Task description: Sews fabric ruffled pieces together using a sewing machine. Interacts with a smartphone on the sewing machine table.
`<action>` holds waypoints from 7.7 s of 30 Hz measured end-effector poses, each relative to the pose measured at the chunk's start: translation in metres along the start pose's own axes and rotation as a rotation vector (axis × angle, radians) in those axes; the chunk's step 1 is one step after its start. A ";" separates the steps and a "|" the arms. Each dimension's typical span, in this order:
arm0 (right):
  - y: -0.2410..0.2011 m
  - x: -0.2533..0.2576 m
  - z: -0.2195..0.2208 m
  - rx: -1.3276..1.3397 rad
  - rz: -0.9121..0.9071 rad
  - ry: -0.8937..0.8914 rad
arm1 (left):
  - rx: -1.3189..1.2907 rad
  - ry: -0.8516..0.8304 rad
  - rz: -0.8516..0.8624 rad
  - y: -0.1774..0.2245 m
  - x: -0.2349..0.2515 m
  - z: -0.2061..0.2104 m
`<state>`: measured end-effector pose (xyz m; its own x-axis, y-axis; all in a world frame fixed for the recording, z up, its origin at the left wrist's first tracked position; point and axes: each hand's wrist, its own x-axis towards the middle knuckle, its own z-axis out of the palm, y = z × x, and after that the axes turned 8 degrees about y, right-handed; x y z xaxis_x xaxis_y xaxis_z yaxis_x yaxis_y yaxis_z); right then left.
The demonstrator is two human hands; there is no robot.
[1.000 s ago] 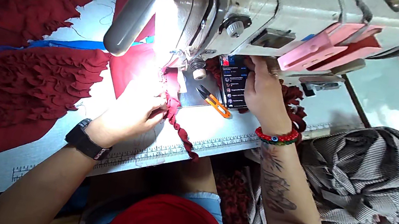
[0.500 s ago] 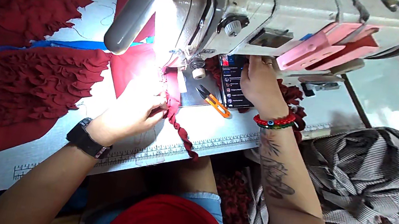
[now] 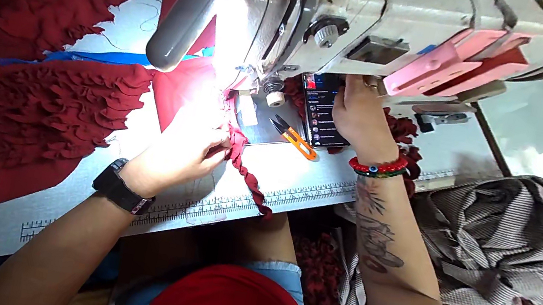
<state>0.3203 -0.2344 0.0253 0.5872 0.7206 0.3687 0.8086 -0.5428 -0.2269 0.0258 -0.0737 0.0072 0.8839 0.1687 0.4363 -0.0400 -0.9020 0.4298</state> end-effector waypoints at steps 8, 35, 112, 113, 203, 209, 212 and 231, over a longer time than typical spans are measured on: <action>-0.002 -0.001 0.000 -0.009 0.006 0.005 | -0.012 0.009 -0.011 0.000 -0.001 0.001; 0.000 -0.002 0.002 0.030 0.010 0.027 | -0.014 0.004 -0.021 0.001 -0.001 0.000; -0.040 -0.090 -0.025 0.306 -0.159 0.173 | -0.029 -0.001 -0.019 0.004 -0.003 -0.003; -0.037 -0.089 -0.026 0.289 -0.165 0.167 | -0.036 -0.003 -0.020 0.005 -0.004 -0.003; -0.138 -0.105 -0.010 0.359 -0.064 -0.136 | -0.019 0.078 -0.055 -0.004 -0.002 0.007; -0.141 -0.106 -0.004 0.325 -0.065 -0.085 | -0.033 0.066 -0.056 -0.004 -0.002 0.005; -0.144 -0.107 0.000 0.263 -0.077 -0.038 | -0.034 0.075 -0.040 -0.005 -0.002 0.005; -0.140 -0.135 -0.004 0.147 -0.390 -0.009 | -0.205 0.031 -0.067 -0.013 -0.002 -0.007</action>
<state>0.1277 -0.2571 0.0108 0.2358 0.8639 0.4450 0.9667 -0.1617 -0.1985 0.0209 -0.0598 0.0063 0.8730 0.2409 0.4240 -0.0783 -0.7889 0.6095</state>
